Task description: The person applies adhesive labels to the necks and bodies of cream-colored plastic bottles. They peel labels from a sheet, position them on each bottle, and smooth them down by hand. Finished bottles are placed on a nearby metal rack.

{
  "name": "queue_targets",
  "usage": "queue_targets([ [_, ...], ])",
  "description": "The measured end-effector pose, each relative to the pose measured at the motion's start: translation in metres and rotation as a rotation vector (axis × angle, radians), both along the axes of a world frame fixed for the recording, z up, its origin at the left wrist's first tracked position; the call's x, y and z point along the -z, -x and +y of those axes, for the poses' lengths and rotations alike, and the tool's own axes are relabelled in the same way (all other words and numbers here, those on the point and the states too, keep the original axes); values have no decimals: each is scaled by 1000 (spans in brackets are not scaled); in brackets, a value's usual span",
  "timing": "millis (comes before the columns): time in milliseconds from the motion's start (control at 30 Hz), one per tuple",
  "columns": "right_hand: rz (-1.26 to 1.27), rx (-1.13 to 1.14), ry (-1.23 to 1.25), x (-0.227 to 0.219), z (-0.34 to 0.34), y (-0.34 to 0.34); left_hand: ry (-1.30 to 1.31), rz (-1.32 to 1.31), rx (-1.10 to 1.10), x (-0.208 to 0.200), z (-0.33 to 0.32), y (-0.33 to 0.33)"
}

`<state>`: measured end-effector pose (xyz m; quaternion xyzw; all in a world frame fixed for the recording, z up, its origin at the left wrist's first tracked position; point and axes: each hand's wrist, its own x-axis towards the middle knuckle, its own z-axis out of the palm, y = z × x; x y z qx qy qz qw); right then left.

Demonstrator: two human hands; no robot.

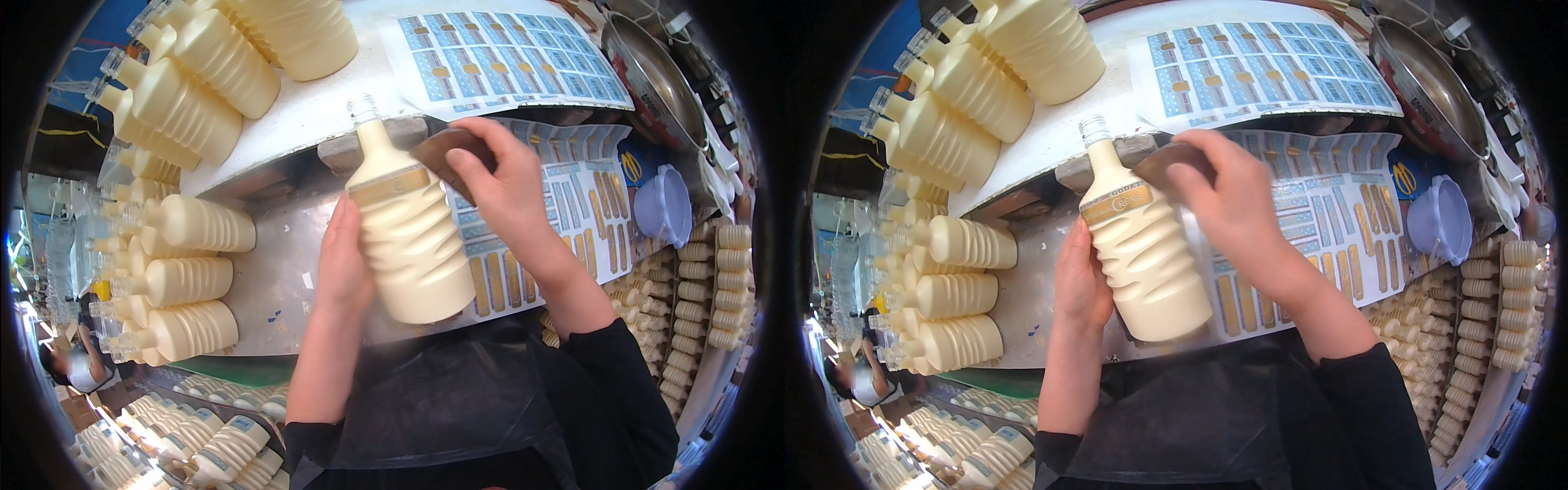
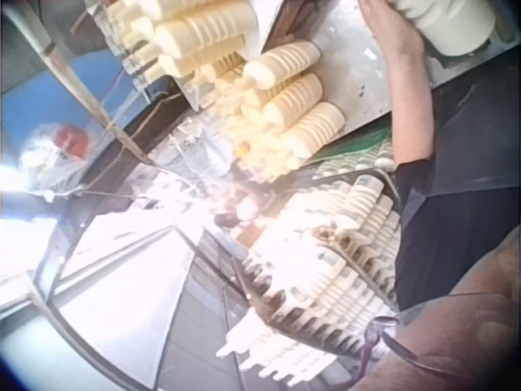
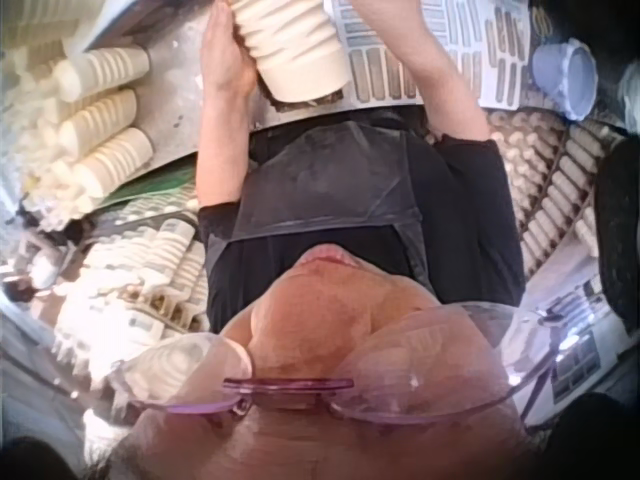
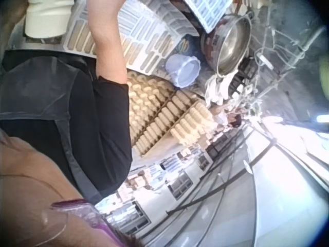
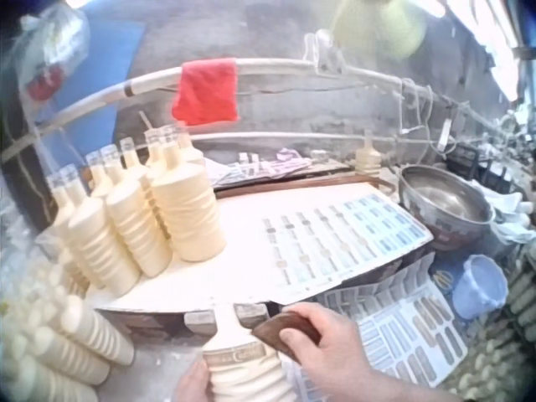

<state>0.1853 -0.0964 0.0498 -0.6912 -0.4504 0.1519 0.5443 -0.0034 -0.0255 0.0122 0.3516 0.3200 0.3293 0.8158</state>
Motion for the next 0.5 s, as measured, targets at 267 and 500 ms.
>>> queue_targets([
  [267,-760,-203,-373,-7,-12,18,181,-235,21,-17,-7,6],
  [500,-900,-362,-328,-27,-9,42,231,-312,-4,-23,-11,6],
])
